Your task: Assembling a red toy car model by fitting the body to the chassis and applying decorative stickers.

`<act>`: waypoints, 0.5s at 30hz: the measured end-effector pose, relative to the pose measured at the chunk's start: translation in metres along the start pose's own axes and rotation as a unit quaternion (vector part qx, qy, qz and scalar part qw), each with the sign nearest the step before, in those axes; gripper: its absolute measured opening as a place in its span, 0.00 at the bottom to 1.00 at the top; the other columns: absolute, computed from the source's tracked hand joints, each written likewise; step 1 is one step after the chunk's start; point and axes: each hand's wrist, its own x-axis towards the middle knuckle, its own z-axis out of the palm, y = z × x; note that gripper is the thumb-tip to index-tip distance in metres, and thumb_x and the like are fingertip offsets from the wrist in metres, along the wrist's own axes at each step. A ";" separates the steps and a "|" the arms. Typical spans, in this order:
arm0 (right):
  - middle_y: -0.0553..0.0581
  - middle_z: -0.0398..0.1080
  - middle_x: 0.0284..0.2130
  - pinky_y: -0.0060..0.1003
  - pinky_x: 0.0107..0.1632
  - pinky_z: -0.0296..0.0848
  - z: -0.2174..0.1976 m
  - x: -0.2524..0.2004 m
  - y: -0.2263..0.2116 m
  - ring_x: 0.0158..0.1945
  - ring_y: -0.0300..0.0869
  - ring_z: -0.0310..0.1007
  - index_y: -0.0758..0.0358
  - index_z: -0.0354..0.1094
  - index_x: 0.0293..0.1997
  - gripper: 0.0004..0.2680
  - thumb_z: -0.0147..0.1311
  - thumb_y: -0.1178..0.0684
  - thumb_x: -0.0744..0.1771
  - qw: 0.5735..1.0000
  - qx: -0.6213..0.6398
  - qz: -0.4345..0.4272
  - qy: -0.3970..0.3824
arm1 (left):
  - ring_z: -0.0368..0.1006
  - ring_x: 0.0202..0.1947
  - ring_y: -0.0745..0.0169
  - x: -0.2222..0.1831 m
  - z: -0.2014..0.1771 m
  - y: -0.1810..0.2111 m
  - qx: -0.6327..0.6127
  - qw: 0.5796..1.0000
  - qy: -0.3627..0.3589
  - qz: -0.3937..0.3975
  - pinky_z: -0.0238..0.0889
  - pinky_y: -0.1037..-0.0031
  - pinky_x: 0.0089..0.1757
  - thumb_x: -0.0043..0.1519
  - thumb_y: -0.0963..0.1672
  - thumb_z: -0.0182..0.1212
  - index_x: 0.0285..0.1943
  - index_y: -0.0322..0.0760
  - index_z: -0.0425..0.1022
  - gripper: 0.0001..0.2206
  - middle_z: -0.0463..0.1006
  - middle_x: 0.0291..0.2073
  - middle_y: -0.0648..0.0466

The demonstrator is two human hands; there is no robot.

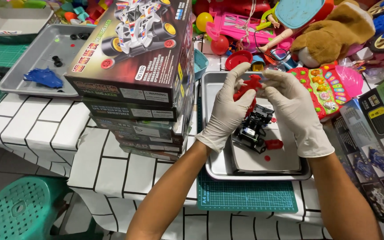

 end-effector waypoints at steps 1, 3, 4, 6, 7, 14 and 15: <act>0.58 0.72 0.43 0.30 0.49 0.75 -0.004 0.001 0.007 0.44 0.37 0.74 0.69 0.65 0.64 0.14 0.53 0.65 0.69 1.000 0.000 -0.001 -0.001 | 0.72 0.45 0.64 0.001 0.000 -0.008 0.000 1.000 0.001 0.001 0.70 0.62 0.52 0.63 0.37 0.58 0.68 0.46 0.67 0.23 0.76 0.43 0.51; 0.59 0.77 0.45 0.33 0.50 0.73 -0.013 0.004 0.022 0.46 0.40 0.76 0.62 0.65 0.65 0.21 0.65 0.61 0.65 0.990 -0.136 0.006 -0.048 | 0.70 0.46 0.58 0.006 0.000 -0.023 -0.026 1.000 0.011 -0.013 0.69 0.60 0.51 0.64 0.37 0.55 0.71 0.41 0.63 0.23 0.72 0.41 0.50; 0.59 0.77 0.45 0.33 0.50 0.73 -0.010 0.004 0.018 0.46 0.40 0.76 0.62 0.65 0.65 0.21 0.65 0.61 0.65 0.989 -0.137 0.004 -0.047 | 0.70 0.46 0.58 0.005 0.002 -0.019 -0.027 1.000 0.010 -0.011 0.69 0.60 0.51 0.64 0.37 0.55 0.71 0.41 0.63 0.23 0.72 0.41 0.50; 0.58 0.76 0.45 0.36 0.50 0.71 -0.003 0.001 0.012 0.45 0.43 0.75 0.61 0.62 0.68 0.29 0.73 0.55 0.60 0.962 -0.265 0.022 -0.059 | 0.72 0.44 0.55 0.000 0.005 -0.012 0.004 0.999 0.040 -0.016 0.70 0.61 0.48 0.64 0.37 0.54 0.72 0.37 0.60 0.25 0.72 0.41 0.46; 0.58 0.76 0.45 0.36 0.50 0.71 0.000 0.001 0.011 0.45 0.43 0.75 0.61 0.62 0.68 0.29 0.73 0.55 0.60 0.963 -0.262 0.024 -0.060 | 0.72 0.44 0.55 0.000 0.003 -0.012 0.006 0.999 0.041 -0.019 0.70 0.61 0.48 0.64 0.37 0.54 0.72 0.37 0.60 0.25 0.72 0.41 0.46; 0.57 0.73 0.44 0.48 0.49 0.75 0.002 0.006 0.030 0.45 0.52 0.75 0.49 0.58 0.71 0.34 0.71 0.48 0.57 0.908 -0.406 0.059 -0.081 | 0.80 0.38 0.57 0.006 -0.002 -0.040 0.050 0.998 0.021 0.011 0.77 0.68 0.40 0.62 0.37 0.62 0.76 0.44 0.58 0.31 0.78 0.39 0.50; 0.57 0.73 0.43 0.47 0.47 0.76 0.000 0.007 0.035 0.43 0.53 0.76 0.47 0.60 0.71 0.31 0.69 0.48 0.59 0.903 -0.418 0.064 -0.073 | 0.80 0.37 0.59 0.007 0.000 -0.042 0.051 0.998 0.014 0.016 0.78 0.69 0.39 0.61 0.37 0.63 0.76 0.44 0.58 0.32 0.78 0.38 0.50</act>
